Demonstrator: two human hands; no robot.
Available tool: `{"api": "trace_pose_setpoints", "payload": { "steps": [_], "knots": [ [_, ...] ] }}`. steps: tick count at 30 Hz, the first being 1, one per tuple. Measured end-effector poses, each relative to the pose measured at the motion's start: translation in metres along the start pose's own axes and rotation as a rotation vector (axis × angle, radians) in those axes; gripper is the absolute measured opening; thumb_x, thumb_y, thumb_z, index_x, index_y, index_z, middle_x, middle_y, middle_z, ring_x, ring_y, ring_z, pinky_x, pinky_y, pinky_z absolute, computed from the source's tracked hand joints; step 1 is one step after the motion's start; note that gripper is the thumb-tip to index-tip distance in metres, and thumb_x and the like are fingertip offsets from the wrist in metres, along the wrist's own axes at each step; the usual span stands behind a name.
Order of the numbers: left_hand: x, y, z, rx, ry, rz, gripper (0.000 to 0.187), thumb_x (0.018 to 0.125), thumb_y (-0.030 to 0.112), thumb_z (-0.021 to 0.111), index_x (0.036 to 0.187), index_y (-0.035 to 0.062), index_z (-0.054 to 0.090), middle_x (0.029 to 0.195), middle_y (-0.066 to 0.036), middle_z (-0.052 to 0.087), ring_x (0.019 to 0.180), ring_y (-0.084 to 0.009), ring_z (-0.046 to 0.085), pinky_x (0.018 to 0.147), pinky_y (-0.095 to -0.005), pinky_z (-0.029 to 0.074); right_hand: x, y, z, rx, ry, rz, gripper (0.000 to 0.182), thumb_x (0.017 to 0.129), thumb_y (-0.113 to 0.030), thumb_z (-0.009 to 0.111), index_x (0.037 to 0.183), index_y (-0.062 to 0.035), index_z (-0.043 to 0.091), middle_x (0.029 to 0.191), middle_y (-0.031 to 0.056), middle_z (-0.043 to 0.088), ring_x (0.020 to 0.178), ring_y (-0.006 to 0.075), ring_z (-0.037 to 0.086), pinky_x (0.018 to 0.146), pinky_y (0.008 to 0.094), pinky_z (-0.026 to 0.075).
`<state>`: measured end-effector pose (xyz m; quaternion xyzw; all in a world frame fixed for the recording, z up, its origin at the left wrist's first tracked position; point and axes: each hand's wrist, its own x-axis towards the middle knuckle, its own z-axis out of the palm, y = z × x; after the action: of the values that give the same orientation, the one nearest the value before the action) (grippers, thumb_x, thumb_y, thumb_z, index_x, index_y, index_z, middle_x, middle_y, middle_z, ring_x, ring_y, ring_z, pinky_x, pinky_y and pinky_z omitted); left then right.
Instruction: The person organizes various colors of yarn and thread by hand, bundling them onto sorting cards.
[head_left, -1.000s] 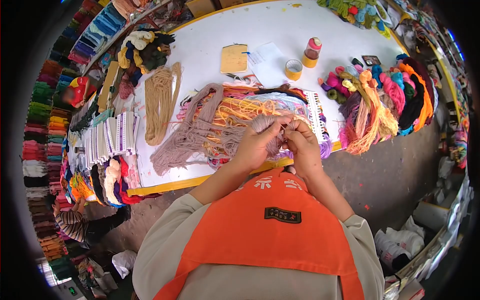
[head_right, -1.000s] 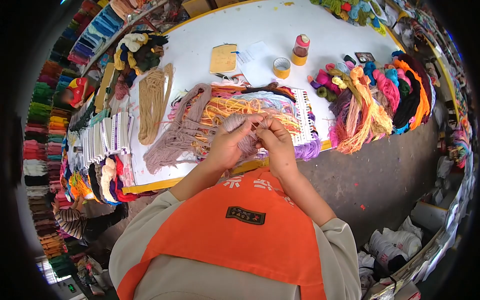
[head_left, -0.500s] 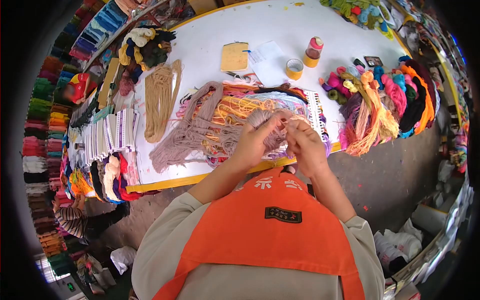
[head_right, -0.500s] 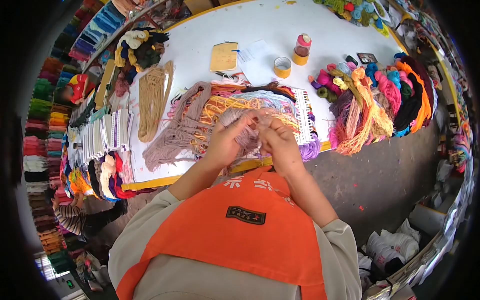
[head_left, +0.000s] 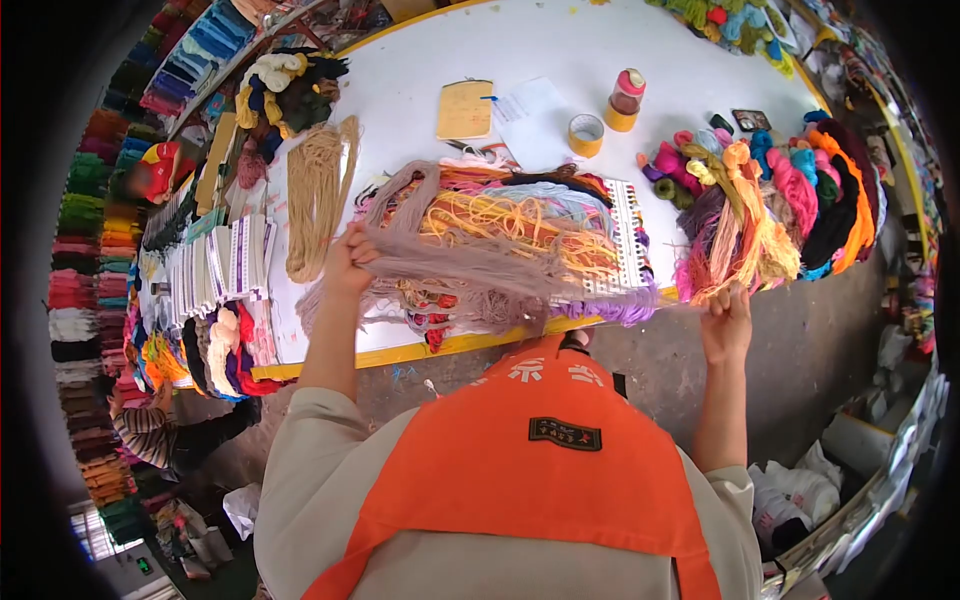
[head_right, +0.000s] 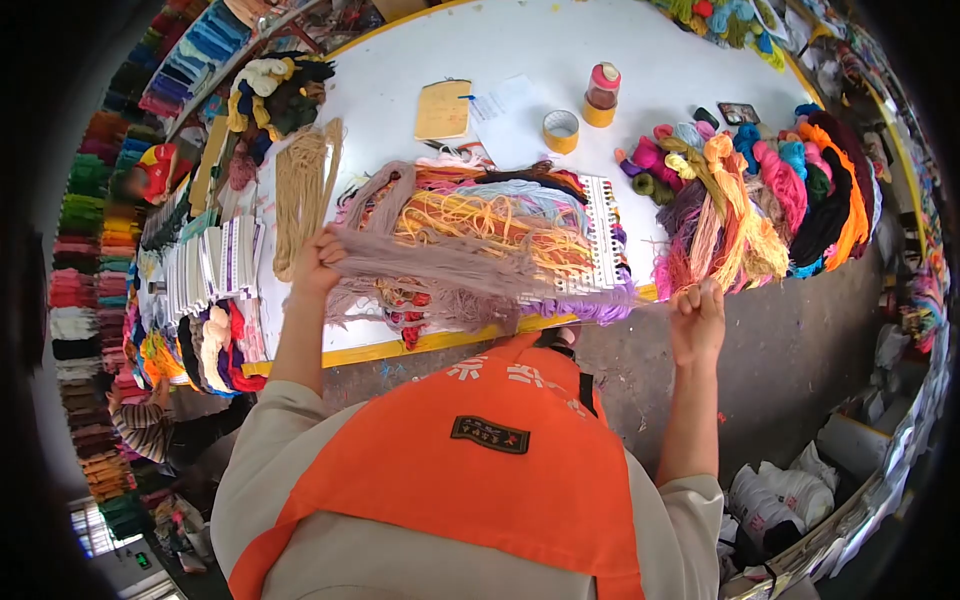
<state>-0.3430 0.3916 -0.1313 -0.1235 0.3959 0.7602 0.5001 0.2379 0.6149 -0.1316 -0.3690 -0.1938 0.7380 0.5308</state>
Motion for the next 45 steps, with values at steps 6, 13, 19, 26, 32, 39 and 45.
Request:
{"api": "trace_pose_setpoints", "payload": {
  "steps": [6, 13, 19, 26, 32, 39, 45],
  "knots": [
    [0.027, 0.124, -0.105, 0.050, 0.402, 0.313, 0.013, 0.096, 0.017, 0.050, 0.092, 0.0069, 0.057, 0.057, 0.007, 0.034, 0.043, -0.0049, 0.026, 0.040, -0.0217, 0.023, 0.018, -0.085, -0.229, -0.773, 0.532, -0.097, 0.008, 0.094, -0.015, 0.053, 0.101, -0.0161, 0.057, 0.068, -0.0029, 0.047, 0.055, 0.0090, 0.044, 0.047, 0.0265, 0.038],
    [0.005, -0.057, 0.042, 0.452, -0.039, 0.033, 0.013, 0.089, 0.017, 0.066, 0.099, 0.0115, 0.062, 0.061, 0.008, 0.041, 0.045, -0.0021, 0.035, 0.034, -0.0206, 0.023, 0.092, -0.030, -0.361, -1.889, 0.158, -0.488, 0.033, 0.100, -0.022, 0.040, 0.121, -0.0056, 0.059, 0.120, 0.0093, 0.063, 0.110, 0.0222, 0.060, 0.090, 0.0367, 0.047],
    [0.032, -0.300, 0.090, 0.727, -0.146, -0.634, 0.024, 0.089, 0.025, 0.066, 0.098, 0.0036, 0.067, 0.069, 0.001, 0.062, 0.043, -0.0018, 0.034, 0.038, -0.0178, 0.021, 0.072, 0.133, -0.077, -1.702, -0.406, -0.179, 0.025, 0.099, -0.034, 0.046, 0.105, -0.0123, 0.058, 0.082, 0.0219, 0.066, 0.078, 0.0407, 0.064, 0.066, 0.0503, 0.048],
    [0.049, -0.388, 0.089, 1.200, -0.063, -0.613, 0.016, 0.090, 0.017, 0.057, 0.090, 0.0017, 0.063, 0.082, -0.011, 0.070, 0.042, -0.0071, 0.042, 0.035, -0.0232, 0.023, 0.102, 0.168, -0.052, -1.646, -0.734, 0.090, 0.022, 0.098, -0.035, 0.047, 0.106, -0.0148, 0.052, 0.081, 0.0196, 0.066, 0.079, 0.0400, 0.065, 0.068, 0.0511, 0.048],
    [0.057, -0.408, 0.078, 0.974, -0.026, -0.560, 0.012, 0.090, 0.011, 0.057, 0.087, 0.0012, 0.061, 0.082, -0.012, 0.070, 0.046, -0.0083, 0.046, 0.037, -0.0234, 0.029, 0.112, 0.163, -0.050, -1.503, -0.740, 0.243, 0.017, 0.096, -0.027, 0.052, 0.104, -0.0124, 0.050, 0.071, 0.0152, 0.064, 0.067, 0.0314, 0.065, 0.061, 0.0419, 0.047],
    [0.058, -0.408, 0.079, 1.028, -0.056, -0.457, 0.012, 0.088, 0.012, 0.061, 0.086, 0.0020, 0.065, 0.078, -0.011, 0.070, 0.048, -0.0100, 0.051, 0.041, -0.0242, 0.037, 0.118, 0.164, -0.047, -1.396, -0.766, 0.354, 0.015, 0.096, -0.024, 0.054, 0.103, -0.0114, 0.048, 0.065, 0.0068, 0.061, 0.060, 0.0175, 0.060, 0.058, 0.0338, 0.045],
    [0.072, -0.346, 0.058, 1.604, -0.088, -0.186, 0.028, 0.082, 0.025, 0.063, 0.076, -0.0014, 0.070, 0.059, -0.007, 0.063, 0.051, -0.0142, 0.059, 0.048, -0.0297, 0.045, 0.117, 0.156, -0.045, -1.311, -0.684, 0.485, 0.019, 0.095, -0.025, 0.057, 0.108, -0.0123, 0.052, 0.065, 0.0057, 0.059, 0.062, 0.0160, 0.058, 0.060, 0.0334, 0.046]
  ]
}}
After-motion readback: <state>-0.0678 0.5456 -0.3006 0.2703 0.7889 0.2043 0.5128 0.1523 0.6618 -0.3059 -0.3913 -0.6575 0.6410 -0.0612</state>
